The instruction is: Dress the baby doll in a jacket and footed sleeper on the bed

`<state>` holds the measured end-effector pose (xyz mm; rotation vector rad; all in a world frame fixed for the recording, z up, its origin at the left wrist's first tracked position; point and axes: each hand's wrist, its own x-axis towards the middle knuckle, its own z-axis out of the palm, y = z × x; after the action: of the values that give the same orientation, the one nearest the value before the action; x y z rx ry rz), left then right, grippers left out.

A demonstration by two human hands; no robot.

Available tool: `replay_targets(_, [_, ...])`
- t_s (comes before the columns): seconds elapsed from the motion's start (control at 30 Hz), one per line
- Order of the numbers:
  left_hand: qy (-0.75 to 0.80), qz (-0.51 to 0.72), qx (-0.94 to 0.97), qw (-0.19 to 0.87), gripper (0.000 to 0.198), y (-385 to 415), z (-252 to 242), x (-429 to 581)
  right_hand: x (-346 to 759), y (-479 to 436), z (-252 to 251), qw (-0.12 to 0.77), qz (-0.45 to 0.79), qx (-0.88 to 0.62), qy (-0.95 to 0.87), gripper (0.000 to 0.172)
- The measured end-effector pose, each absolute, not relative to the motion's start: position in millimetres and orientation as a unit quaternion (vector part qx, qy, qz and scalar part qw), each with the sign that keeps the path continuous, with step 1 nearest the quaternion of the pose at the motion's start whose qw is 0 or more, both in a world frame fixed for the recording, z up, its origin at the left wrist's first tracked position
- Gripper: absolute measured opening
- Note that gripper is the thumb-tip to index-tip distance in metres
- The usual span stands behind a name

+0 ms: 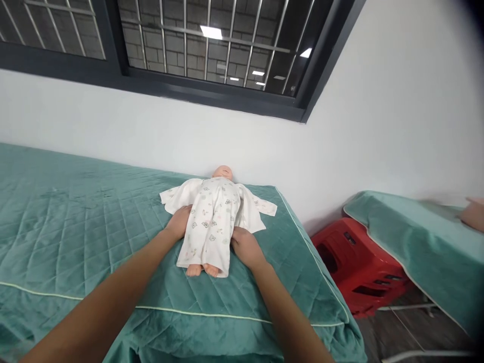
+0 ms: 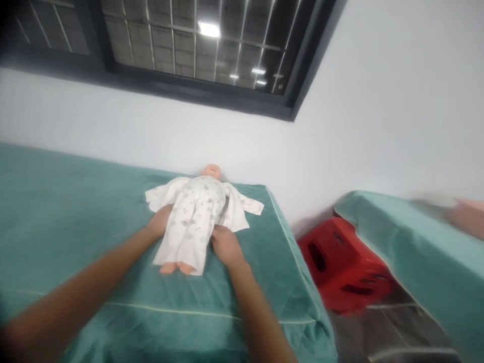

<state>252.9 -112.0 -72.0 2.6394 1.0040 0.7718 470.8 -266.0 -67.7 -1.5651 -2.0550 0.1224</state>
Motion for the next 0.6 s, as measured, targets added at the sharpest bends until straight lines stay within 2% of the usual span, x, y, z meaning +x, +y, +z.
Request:
replay_targets(0.17, [0.289, 0.267, 0.918, 0.048, 0.033, -124, -84, 226, 472, -265, -70, 0.283, 0.039, -0.577, -0.765, 0.048])
replay_targets(0.33, [0.258, 0.26, 0.93, 0.02, 0.045, -132, -92, 202, 473, -265, -70, 0.276, 0.028, -0.567, -0.776, 0.047])
replay_targets(0.6, [0.254, 0.252, 0.934, -0.005, 0.04, -135, -87, 206, 471, -282, -68, 0.328, 0.045, -0.574, -0.749, 0.05])
